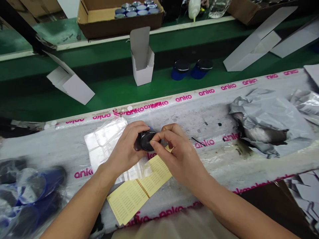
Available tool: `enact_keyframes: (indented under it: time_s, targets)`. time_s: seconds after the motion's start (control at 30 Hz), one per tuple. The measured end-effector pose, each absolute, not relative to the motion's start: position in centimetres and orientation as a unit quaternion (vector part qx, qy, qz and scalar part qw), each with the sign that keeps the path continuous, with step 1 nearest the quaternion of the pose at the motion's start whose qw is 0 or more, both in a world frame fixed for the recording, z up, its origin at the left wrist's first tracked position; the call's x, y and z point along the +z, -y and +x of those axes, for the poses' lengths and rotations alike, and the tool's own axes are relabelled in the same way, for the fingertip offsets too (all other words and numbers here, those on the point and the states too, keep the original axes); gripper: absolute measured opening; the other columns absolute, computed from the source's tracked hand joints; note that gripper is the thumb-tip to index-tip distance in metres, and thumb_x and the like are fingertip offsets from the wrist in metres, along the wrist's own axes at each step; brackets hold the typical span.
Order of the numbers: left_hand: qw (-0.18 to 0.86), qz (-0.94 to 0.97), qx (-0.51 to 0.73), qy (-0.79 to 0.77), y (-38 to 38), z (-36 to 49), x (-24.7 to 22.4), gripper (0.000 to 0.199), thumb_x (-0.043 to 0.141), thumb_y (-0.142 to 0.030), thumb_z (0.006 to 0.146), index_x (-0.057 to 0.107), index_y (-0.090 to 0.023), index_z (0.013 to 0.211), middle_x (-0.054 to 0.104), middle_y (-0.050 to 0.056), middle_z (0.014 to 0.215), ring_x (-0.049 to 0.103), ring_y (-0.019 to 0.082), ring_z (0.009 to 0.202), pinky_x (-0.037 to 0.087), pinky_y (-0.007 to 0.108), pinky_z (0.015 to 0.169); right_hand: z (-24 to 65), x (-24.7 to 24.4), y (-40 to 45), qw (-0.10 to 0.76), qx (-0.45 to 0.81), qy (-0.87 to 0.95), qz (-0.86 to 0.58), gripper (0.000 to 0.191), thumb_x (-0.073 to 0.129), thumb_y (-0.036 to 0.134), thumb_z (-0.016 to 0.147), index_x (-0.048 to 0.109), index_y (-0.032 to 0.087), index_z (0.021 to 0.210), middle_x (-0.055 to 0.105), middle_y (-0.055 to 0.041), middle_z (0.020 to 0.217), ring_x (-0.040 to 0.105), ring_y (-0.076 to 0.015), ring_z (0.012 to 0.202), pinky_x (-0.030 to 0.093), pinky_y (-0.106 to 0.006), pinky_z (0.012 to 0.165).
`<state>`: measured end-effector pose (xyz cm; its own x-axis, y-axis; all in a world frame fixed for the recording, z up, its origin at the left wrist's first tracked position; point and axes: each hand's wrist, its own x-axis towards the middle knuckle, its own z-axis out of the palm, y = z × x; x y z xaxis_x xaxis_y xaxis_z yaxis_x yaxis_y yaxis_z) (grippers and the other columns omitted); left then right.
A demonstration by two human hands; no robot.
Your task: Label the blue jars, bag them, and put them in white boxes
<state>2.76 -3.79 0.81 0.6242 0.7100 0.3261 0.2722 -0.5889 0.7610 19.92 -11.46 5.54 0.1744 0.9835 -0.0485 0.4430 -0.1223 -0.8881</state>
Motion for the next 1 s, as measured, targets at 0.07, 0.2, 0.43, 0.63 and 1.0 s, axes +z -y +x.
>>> enact_keyframes:
  time_s: [0.07,0.2,0.43,0.63,1.0]
  targets:
    - [0.344,0.832,0.317,-0.297,3.78,2.78,0.85,0.068,0.078,0.0,0.072,0.053,-0.029,0.128,0.061,0.006,0.129,0.06,0.025,0.123,0.053,0.044,0.103,19.92,5.52,11.46,0.384,0.348,0.539,-0.663,0.012,0.057,0.021,0.093,0.068,0.021,0.086,0.052,-0.005,0.094,0.056,-0.0186,0.082,0.048,-0.034,0.067]
    - [0.343,0.833,0.317,-0.297,3.78,2.81,0.93,0.067,0.077,0.0,0.072,0.054,-0.028,0.127,0.061,0.006,0.129,0.06,0.025,0.122,0.053,0.043,0.103,19.93,5.46,11.46,0.39,0.34,0.545,-0.659,0.013,0.057,0.019,0.093,0.068,0.021,0.086,0.052,-0.0047,0.094,0.055,-0.0184,0.081,0.048,-0.034,0.068]
    - [0.345,0.831,0.317,-0.299,3.79,2.83,0.92,0.065,0.076,-0.002,0.073,0.054,-0.029,0.127,0.062,0.006,0.129,0.061,0.026,0.122,0.054,0.045,0.103,19.93,5.36,11.48,0.395,0.326,0.555,-0.656,0.012,0.057,0.018,0.094,0.067,0.021,0.087,0.053,-0.0049,0.095,0.055,-0.0181,0.081,0.048,-0.034,0.067]
    - [0.344,0.831,0.315,-0.303,3.77,2.86,0.99,0.064,0.076,-0.002,0.073,0.054,-0.029,0.127,0.062,0.006,0.129,0.061,0.026,0.122,0.054,0.045,0.103,19.72,5.04,11.55,0.397,0.298,0.569,-0.655,0.012,0.056,0.016,0.094,0.064,0.022,0.088,0.053,-0.0051,0.095,0.057,-0.0191,0.085,0.049,-0.034,0.068]
    - [0.34,0.835,0.315,-0.298,3.77,2.76,0.99,0.061,0.076,-0.005,0.075,0.054,-0.029,0.126,0.062,0.006,0.127,0.062,0.027,0.121,0.054,0.046,0.102,19.32,4.68,11.62,0.419,0.253,0.585,-0.646,0.011,0.054,0.013,0.093,0.059,0.021,0.088,0.054,-0.0071,0.097,0.059,-0.0228,0.096,0.05,-0.038,0.075]
